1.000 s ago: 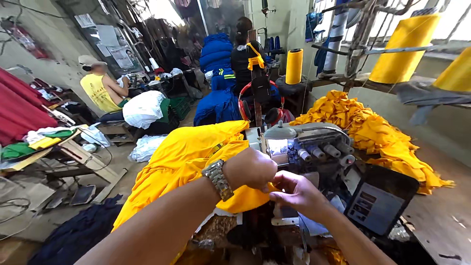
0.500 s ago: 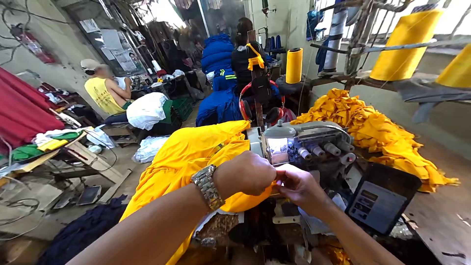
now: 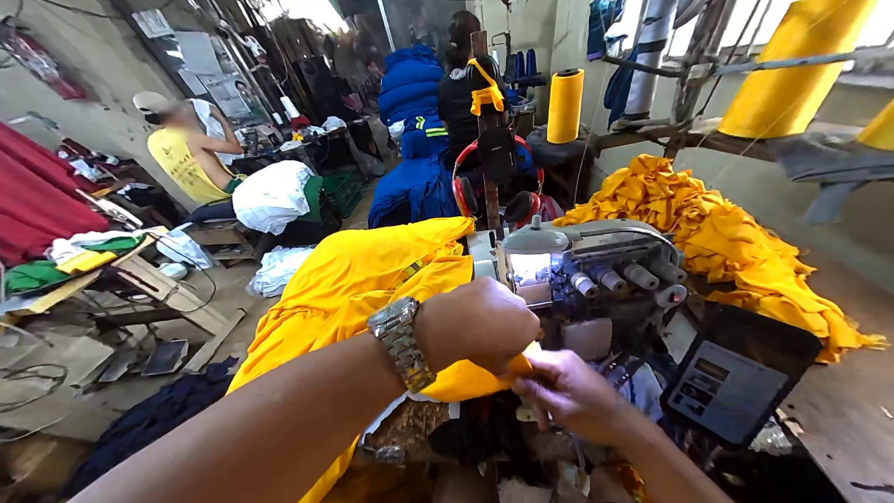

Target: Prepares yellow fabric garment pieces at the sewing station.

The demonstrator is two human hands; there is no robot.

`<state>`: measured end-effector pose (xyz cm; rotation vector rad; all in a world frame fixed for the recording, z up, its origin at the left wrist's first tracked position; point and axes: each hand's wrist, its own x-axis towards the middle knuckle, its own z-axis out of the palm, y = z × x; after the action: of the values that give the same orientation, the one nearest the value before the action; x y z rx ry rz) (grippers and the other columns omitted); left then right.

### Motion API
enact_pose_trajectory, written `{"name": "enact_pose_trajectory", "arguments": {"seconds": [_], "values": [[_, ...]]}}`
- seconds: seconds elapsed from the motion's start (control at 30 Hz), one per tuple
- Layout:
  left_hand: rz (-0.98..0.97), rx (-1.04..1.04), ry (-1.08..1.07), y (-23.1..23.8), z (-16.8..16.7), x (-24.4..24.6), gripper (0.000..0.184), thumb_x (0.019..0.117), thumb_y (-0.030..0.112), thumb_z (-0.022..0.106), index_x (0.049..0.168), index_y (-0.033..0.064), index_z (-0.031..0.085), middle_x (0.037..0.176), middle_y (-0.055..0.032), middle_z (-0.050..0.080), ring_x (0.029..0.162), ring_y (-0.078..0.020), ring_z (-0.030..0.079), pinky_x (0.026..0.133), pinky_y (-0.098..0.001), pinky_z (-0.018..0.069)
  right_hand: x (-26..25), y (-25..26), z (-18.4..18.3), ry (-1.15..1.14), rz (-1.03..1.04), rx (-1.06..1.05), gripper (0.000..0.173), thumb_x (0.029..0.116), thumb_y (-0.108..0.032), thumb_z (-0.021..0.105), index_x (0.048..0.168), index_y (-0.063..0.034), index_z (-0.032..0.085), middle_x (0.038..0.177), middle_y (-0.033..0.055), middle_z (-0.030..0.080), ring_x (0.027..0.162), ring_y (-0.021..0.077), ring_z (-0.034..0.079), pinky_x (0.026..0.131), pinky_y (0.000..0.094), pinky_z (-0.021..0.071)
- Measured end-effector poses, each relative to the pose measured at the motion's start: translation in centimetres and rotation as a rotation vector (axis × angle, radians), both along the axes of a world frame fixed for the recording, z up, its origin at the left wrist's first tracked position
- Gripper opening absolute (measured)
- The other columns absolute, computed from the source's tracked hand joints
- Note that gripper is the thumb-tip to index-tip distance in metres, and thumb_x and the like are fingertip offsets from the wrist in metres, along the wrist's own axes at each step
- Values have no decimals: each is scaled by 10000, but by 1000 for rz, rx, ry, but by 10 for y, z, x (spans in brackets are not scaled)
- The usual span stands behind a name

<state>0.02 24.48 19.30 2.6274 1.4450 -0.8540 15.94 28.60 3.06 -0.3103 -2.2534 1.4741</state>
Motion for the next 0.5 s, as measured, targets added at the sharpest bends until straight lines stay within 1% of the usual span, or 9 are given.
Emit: {"name": "enact_pose_trajectory", "arguments": {"seconds": [0.03, 0.07, 0.1, 0.17, 0.2, 0.27, 0.33, 0.37, 0.5], "values": [[10, -19, 17, 4, -6, -3, 247, 884, 350, 779, 888, 107, 738, 810, -71, 680, 790, -279, 665, 667, -514, 506, 2, -6, -13, 41, -26, 8, 313, 1066, -314, 544, 1065, -41, 697, 801, 35, 658, 586, 92, 621, 562, 290, 574], [11, -37, 31, 8, -11, -6, 238, 881, 339, 780, 925, 107, 749, 832, -74, 690, 808, -282, 667, 691, -518, 509, 4, -10, -25, 90, -43, 12, 323, 1071, -322, 539, 1061, -43, 699, 858, 40, 654, 616, 87, 625, 578, 278, 582], [-9, -36, 10, 11, -15, -11, 226, 869, 328, 788, 929, 111, 760, 822, -70, 694, 793, -278, 668, 682, -517, 508, 4, -13, -33, 139, -60, 6, 326, 1072, -321, 540, 1048, -41, 704, 894, 41, 654, 638, 77, 628, 588, 259, 586], [-45, -50, -49, 15, -16, -16, 203, 862, 307, 793, 923, 117, 759, 790, -59, 682, 759, -268, 660, 656, -510, 500, 1, -12, -36, 176, -90, 0, 350, 1075, -341, 534, 1001, -43, 702, 878, 34, 646, 647, 67, 625, 591, 241, 577], [-54, -57, -62, 16, -13, -16, 181, 865, 293, 787, 908, 121, 750, 770, -51, 671, 742, -259, 653, 644, -501, 495, -1, -10, -34, 174, -98, 2, 361, 1075, -351, 531, 989, -46, 704, 861, 27, 647, 647, 62, 624, 593, 237, 573], [-95, -18, -89, 17, -10, -16, 157, 854, 279, 783, 838, 135, 723, 705, -22, 633, 678, -225, 633, 592, -465, 477, -5, -5, -31, 181, -102, 3, 370, 1077, -353, 526, 967, -45, 698, 831, 23, 644, 644, 63, 624, 596, 239, 570], [-126, 36, -73, 16, -9, -17, 166, 829, 296, 792, 795, 155, 712, 654, 9, 604, 615, -185, 606, 546, -419, 457, -7, 0, -31, 207, -102, -2, 363, 1078, -344, 527, 951, -47, 694, 819, 19, 642, 639, 58, 618, 592, 233, 564], [-139, 55, -63, 16, -10, -18, 170, 820, 296, 796, 784, 158, 704, 644, 16, 593, 597, -175, 596, 528, -404, 447, -8, 1, -31, 220, -101, -7, 358, 1078, -338, 530, 954, -48, 698, 822, 18, 643, 640, 55, 617, 591, 228, 564], [-160, 83, -63, 12, -15, -18, 167, 855, 259, 772, 750, 162, 686, 652, 20, 588, 578, -164, 583, 501, -373, 426, -7, 4, -32, 243, -85, -19, 356, 1077, -335, 535, 974, -40, 707, 844, 22, 654, 656, 53, 624, 597, 223, 568]]}}
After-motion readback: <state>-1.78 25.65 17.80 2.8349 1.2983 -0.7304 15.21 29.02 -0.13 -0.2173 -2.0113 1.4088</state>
